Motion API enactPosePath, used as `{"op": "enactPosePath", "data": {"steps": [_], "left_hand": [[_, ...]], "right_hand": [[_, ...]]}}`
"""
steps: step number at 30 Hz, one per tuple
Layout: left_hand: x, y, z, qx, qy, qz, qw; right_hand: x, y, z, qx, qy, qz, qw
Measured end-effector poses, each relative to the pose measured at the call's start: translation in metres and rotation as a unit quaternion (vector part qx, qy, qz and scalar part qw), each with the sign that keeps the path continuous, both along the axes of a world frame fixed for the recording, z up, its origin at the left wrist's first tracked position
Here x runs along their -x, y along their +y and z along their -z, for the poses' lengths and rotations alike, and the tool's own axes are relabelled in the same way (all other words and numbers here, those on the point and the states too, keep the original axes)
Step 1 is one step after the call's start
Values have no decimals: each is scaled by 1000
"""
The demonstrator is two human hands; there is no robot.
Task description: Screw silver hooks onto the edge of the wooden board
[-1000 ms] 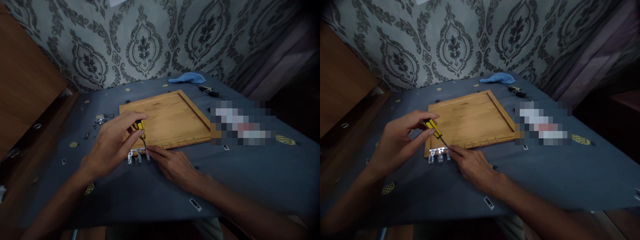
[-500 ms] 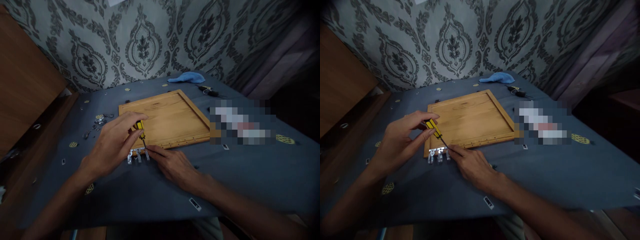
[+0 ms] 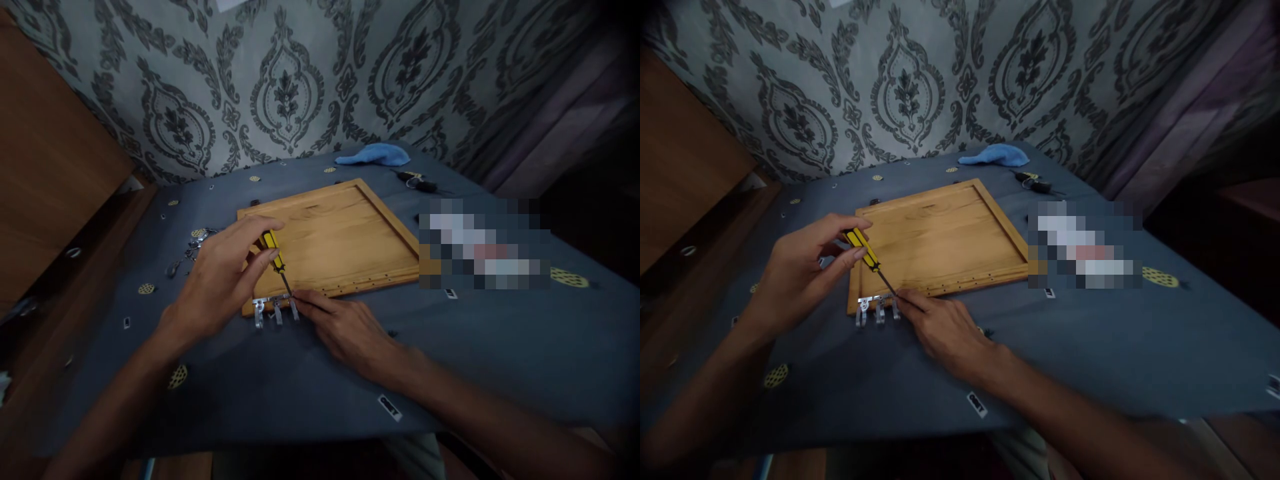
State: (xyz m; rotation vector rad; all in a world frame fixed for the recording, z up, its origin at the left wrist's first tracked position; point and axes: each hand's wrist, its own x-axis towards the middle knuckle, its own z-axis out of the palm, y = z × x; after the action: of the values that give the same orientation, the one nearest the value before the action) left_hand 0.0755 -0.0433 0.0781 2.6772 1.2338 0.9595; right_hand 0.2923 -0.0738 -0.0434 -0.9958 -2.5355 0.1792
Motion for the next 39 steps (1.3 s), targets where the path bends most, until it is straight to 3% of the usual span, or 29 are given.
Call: {"op": "enactPosePath", "data": {"steps": [13,18,25,33,39], "left_hand": [[6,9,2,76,-34,-50,995],[6,8,2,73,-24,-60,995],[4,0,-6,66,0,18,998],[-5,-3,0,-76,69,22,994],[-2,-4,-4,-65,65,52,994]], "right_hand": [[1,0,-2,10,-20,6,1000],[1,0,-2,9,-14,1,1000],[0,0,2,-4,-4,-1,1000],[0,0,4,-4,9,-1,1000],[-1,0,4,7,35,-16,999]]}}
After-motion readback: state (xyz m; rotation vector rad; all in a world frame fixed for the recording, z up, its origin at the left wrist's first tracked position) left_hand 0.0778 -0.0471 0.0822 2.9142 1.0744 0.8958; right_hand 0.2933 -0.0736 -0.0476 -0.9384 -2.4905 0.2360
